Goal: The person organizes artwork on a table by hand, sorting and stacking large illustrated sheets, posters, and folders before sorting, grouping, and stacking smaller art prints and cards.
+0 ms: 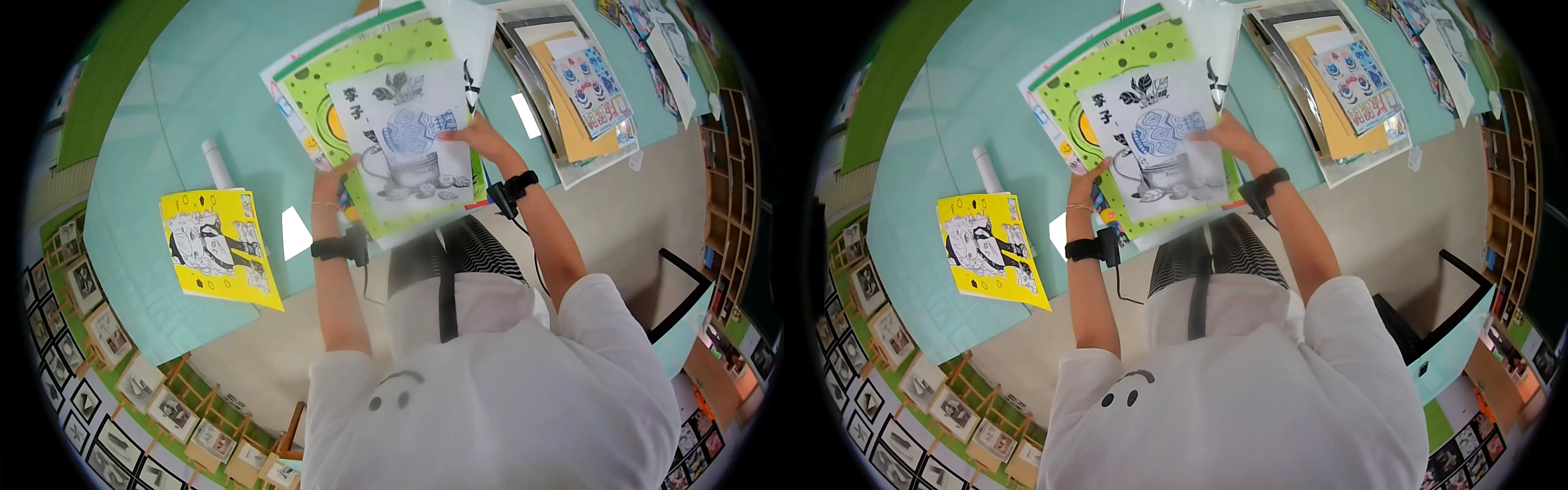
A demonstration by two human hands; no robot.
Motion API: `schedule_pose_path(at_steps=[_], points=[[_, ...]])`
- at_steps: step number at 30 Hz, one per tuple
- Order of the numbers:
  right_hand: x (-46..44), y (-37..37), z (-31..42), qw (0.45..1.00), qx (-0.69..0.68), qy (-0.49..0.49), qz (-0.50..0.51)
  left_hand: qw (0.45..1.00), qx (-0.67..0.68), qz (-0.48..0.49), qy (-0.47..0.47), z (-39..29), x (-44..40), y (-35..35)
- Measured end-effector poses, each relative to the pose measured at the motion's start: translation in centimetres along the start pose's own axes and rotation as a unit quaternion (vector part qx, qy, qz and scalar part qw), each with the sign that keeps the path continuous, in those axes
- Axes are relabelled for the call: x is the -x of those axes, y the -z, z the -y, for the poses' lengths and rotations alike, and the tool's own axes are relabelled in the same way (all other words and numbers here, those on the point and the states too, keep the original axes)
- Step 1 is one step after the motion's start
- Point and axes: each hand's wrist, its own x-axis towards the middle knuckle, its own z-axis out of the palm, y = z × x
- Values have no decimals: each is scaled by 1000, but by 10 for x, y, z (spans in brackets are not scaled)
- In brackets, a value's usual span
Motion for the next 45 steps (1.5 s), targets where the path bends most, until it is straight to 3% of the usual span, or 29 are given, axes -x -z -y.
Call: schedule_pose_path(at_steps=[4,9,13,16,19,22,26,27,28,29,30,32,33,36,37,40,42,44,45], points=[[4,-9,41,995,-5,92,-47,978,-52,-20,-201,-62,23,-6],[6,-12,75,985,86,140,-49,944,-99,-44,-312,-73,15,15],[-2,-18,58,982,57,164,-78,951,-172,-50,-252,-61,20,20],[-2,-17,54,981,105,156,-55,963,-91,-14,-253,-46,27,22],[5,-12,55,979,135,144,-56,936,-135,6,-326,-31,29,23],[17,-16,66,983,96,143,-71,956,-101,-38,-272,-42,46,14],[28,-13,76,973,190,113,-67,910,-210,-3,-357,-47,40,28],[10,-2,52,961,162,223,3,896,-218,14,-387,-44,30,30],[6,0,52,953,122,269,72,879,-226,32,-418,-46,24,30],[11,3,50,969,88,216,81,927,-60,115,-353,-44,23,29],[23,-2,65,981,55,161,90,942,-63,105,-314,-51,30,26],[37,-13,75,975,60,211,45,967,-69,84,-230,-69,50,19],[40,-16,76,970,63,235,22,954,-123,88,-261,-68,47,22],[36,-12,78,988,-20,138,65,940,-157,136,-272,-64,32,29],[34,-12,84,989,35,125,77,943,-141,142,-267,-65,31,30],[20,-3,76,983,79,134,97,950,-79,174,-245,-60,19,36],[-22,22,22,979,48,160,113,950,-20,220,-222,-39,-17,56],[-48,36,-15,977,19,169,126,932,-88,206,-284,-43,-14,54],[-31,25,22,974,66,180,119,929,-104,195,-297,-44,-12,52]])
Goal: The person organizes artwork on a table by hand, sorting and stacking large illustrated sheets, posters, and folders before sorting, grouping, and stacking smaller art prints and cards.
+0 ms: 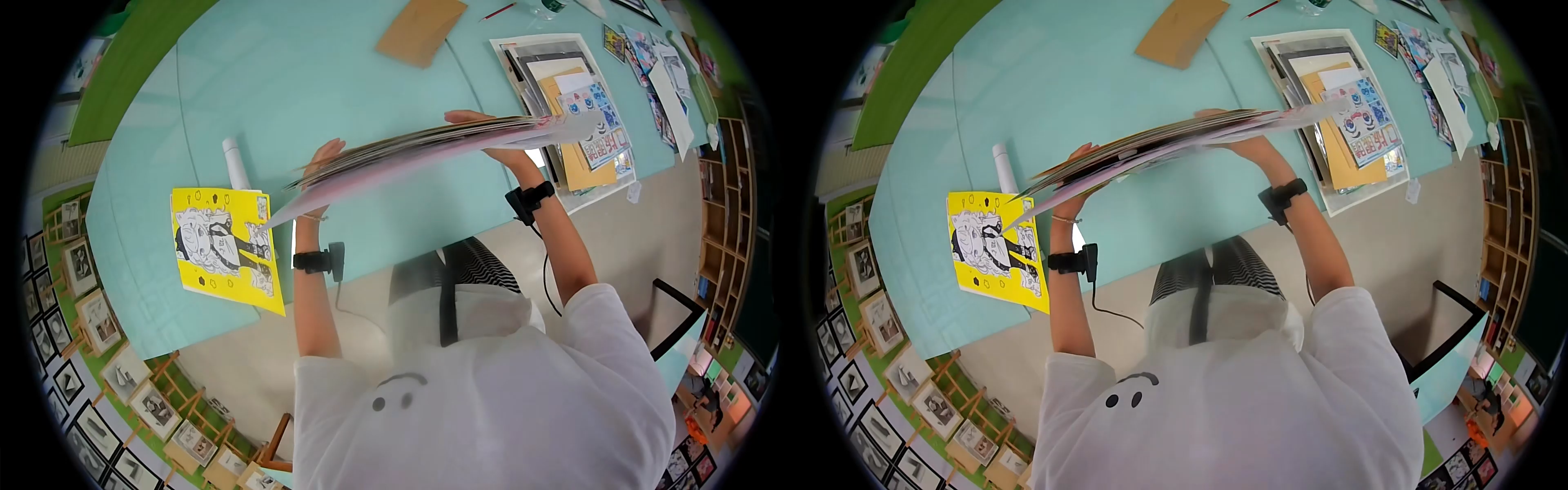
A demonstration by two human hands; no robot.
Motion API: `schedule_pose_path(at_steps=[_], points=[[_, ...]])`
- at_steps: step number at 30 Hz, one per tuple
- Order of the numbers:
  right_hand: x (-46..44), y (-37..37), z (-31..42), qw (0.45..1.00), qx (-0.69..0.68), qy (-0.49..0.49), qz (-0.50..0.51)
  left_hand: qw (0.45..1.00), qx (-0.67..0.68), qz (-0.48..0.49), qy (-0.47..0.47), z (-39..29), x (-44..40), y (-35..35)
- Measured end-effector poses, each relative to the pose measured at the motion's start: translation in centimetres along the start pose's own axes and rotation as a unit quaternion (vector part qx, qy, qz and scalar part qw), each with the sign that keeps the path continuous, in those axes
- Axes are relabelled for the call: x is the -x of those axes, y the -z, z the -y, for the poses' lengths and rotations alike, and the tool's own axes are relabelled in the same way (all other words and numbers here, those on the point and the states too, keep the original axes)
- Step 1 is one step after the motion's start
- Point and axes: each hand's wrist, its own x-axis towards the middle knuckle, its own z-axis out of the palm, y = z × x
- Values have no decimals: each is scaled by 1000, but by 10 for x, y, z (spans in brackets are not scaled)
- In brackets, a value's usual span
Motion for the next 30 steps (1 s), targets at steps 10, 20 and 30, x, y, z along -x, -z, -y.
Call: schedule_pose_path(at_steps=[10,20,30], points=[[7,-9,52,998,-32,-1,-48,977,-196,-79,27,-7,8,-10],[12,4,36,991,-133,-20,18,999,-24,16,17,0,-7,-13],[30,-10,25,993,-91,-35,-67,996,-49,-16,66,-29,0,-31]])
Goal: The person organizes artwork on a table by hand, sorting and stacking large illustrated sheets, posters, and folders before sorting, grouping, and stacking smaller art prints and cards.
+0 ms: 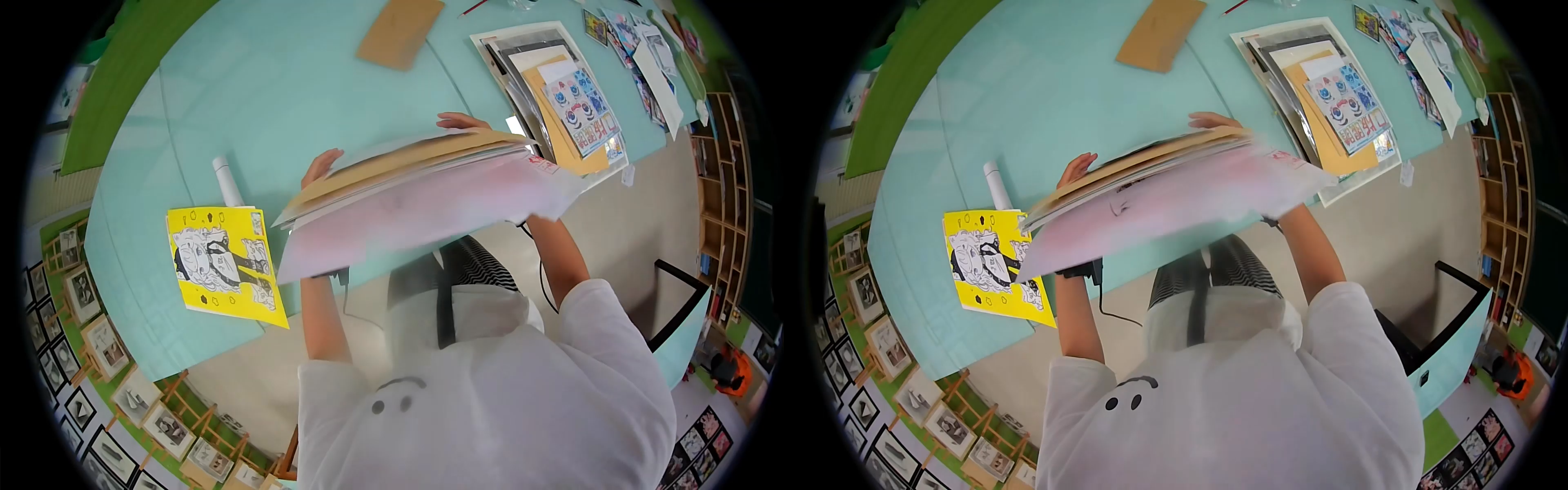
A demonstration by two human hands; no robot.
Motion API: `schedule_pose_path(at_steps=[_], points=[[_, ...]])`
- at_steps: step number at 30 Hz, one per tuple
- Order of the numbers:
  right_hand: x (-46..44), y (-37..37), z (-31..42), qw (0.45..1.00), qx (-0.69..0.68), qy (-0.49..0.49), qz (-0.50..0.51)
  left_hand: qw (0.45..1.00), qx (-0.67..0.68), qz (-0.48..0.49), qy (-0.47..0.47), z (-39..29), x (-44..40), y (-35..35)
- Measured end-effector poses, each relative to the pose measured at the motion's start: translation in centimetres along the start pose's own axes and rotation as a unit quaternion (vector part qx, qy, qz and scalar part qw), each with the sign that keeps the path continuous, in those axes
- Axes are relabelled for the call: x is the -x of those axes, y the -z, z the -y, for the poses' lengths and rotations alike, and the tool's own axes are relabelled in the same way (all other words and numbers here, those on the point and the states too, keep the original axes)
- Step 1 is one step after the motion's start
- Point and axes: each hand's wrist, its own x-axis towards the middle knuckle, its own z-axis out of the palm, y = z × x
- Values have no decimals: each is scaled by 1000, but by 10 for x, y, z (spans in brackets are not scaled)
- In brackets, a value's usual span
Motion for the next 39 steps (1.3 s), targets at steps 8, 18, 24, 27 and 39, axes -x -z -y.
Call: schedule_pose_path(at_steps=[8,18,24,27,39], points=[[2,7,0,999,28,25,-17,999,13,1,46,-11,-9,2],[-30,-4,21,982,120,-140,-38,987,1,-66,146,19,-9,4],[-14,0,-110,952,197,-225,-65,959,20,-100,264,120,18,-30],[-5,-10,-113,950,216,-195,-109,957,27,-130,257,137,26,-41],[-33,3,-139,903,291,-68,-310,854,-510,-94,-42,57,33,-131]])
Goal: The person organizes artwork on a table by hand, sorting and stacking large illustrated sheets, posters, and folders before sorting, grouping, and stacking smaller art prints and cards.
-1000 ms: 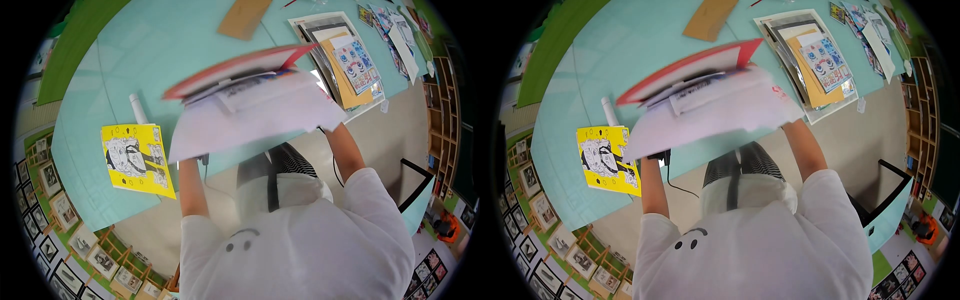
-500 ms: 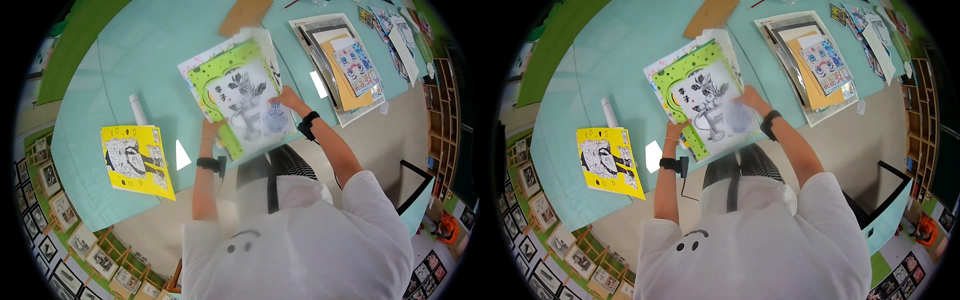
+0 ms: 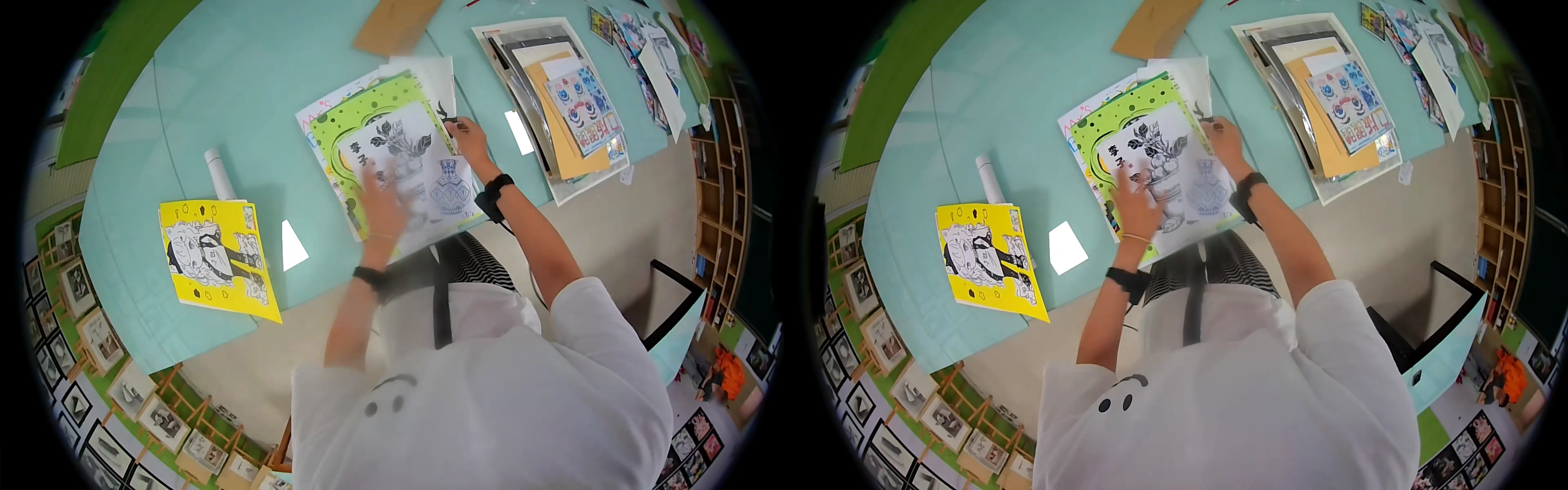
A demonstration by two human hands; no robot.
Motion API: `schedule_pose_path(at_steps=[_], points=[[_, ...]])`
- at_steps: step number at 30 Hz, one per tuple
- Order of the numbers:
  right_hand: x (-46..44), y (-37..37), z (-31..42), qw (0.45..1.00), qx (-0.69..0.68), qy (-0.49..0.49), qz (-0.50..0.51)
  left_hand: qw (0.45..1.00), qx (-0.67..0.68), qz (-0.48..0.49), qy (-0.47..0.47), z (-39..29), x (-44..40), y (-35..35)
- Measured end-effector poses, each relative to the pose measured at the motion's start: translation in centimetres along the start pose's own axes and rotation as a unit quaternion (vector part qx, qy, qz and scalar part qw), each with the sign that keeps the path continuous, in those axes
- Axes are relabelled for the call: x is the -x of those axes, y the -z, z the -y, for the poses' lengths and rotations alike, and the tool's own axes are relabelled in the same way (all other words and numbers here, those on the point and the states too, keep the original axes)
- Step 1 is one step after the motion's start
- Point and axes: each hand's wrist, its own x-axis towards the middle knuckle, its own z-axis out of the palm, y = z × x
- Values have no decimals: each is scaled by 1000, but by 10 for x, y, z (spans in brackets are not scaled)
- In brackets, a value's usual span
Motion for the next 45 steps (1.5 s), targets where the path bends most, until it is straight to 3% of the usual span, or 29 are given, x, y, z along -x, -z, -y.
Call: schedule_pose_path(at_steps=[2,5,11,14,16,18,19,21,22,24,29,32,34,36,38,39,42,43,44,45], points=[[-5,6,16,999,4,32,-19,995,-1,84,-49,-29,5,-10],[-15,17,51,976,189,111,0,979,-46,194,-48,-36,10,-35],[-22,58,104,968,74,178,-158,988,-48,140,-39,-6,24,-47],[-28,89,130,948,105,202,-221,988,-51,141,-42,-3,24,-47],[-44,117,145,907,78,306,-277,988,-51,138,-41,-5,25,-46],[-40,149,180,956,27,201,-211,990,-46,130,-43,-4,26,-47],[-51,160,189,948,-105,268,-136,989,-39,141,-32,-9,23,-36],[-38,178,215,947,-255,195,3,986,-24,163,-9,-17,19,-16],[-32,183,226,930,-325,154,73,991,73,113,5,-12,18,-19],[-18,174,225,946,-294,112,80,964,263,8,32,8,16,-27],[9,96,157,947,-275,22,165,906,411,17,103,57,39,-28],[21,55,117,928,-274,-19,253,780,550,119,273,39,36,18],[29,37,108,900,-336,-107,256,801,512,163,264,69,59,-19],[35,27,107,873,-386,-143,260,722,597,175,302,69,62,-14],[39,21,111,854,-427,-126,270,503,768,140,371,34,45,43],[43,27,123,839,-443,-100,301,476,779,158,376,27,41,58],[46,26,132,823,-479,-43,301,280,894,157,313,26,48,62],[46,27,142,829,-477,-30,290,527,800,169,234,38,53,40],[46,31,155,835,-474,-18,277,733,645,169,138,58,65,-2],[47,33,162,841,-471,-7,264,819,536,177,100,57,66,-1]])
